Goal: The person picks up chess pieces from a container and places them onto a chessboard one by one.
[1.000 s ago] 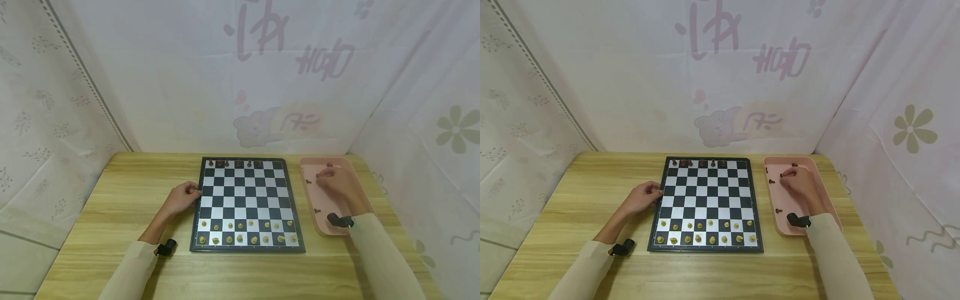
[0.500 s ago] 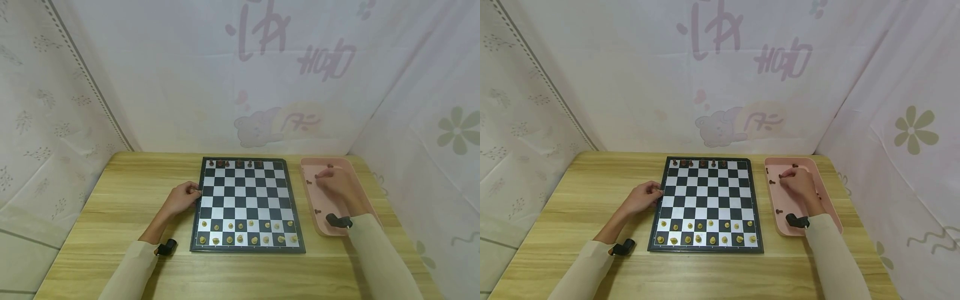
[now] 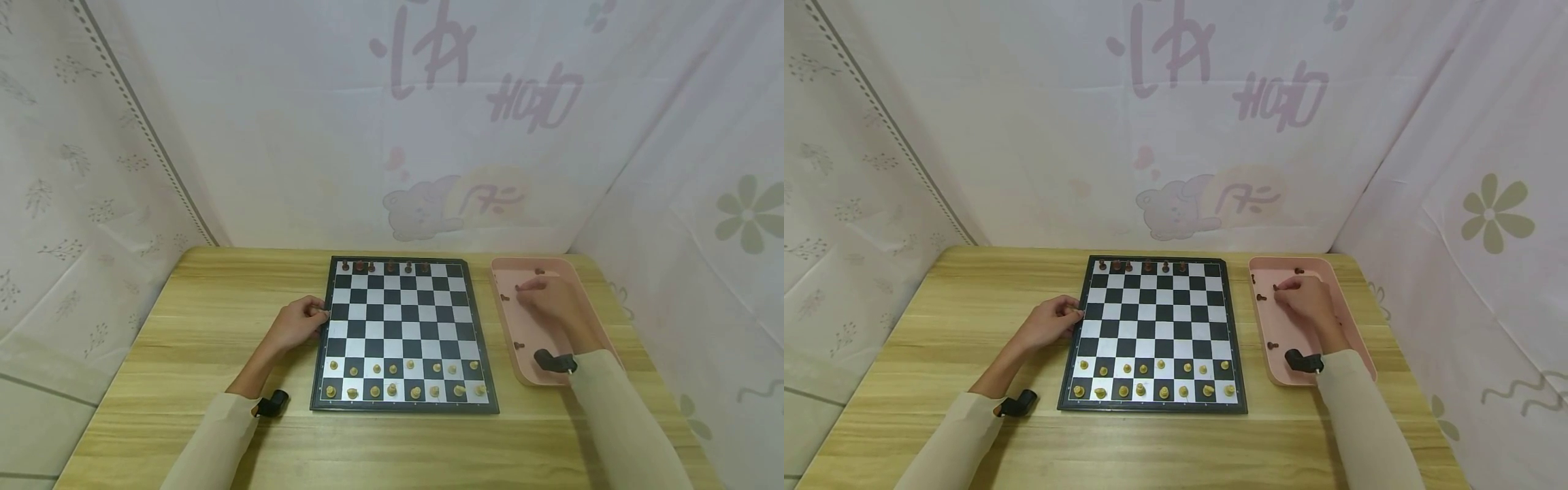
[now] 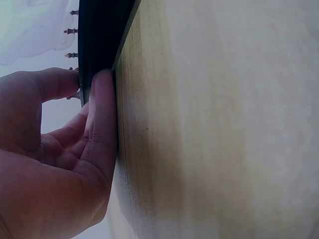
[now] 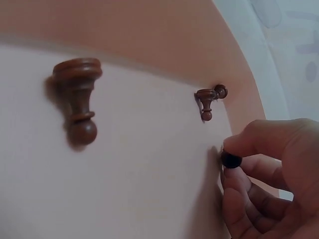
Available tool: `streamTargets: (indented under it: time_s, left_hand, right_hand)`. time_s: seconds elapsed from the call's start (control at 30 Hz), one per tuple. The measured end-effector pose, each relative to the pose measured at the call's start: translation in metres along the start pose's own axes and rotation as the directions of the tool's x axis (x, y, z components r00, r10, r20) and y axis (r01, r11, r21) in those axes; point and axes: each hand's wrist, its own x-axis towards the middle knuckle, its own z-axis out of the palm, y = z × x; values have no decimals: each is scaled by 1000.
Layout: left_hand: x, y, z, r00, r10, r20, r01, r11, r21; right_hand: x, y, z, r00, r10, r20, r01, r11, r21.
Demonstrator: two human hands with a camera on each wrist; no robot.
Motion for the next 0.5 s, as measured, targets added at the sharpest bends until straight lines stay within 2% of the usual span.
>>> streamTargets:
  time_s: [0.1, 0.33, 0.5]
  left_hand:
    - [0, 0, 0, 1000, -2, -1, 2, 1000, -2]
    - [0, 0, 0, 1000, -2, -3, 2, 1000, 1]
    - [0, 1, 0, 1000, -2, -5, 2, 1000, -2]
  right_hand:
    - [1, -1, -1, 1000, 17, -10, -17, 1000, 14]
    - [3, -7, -4, 992, -64, -111, 69, 997, 44]
    - [-1, -20, -11, 989, -105, -100, 112, 992, 66]
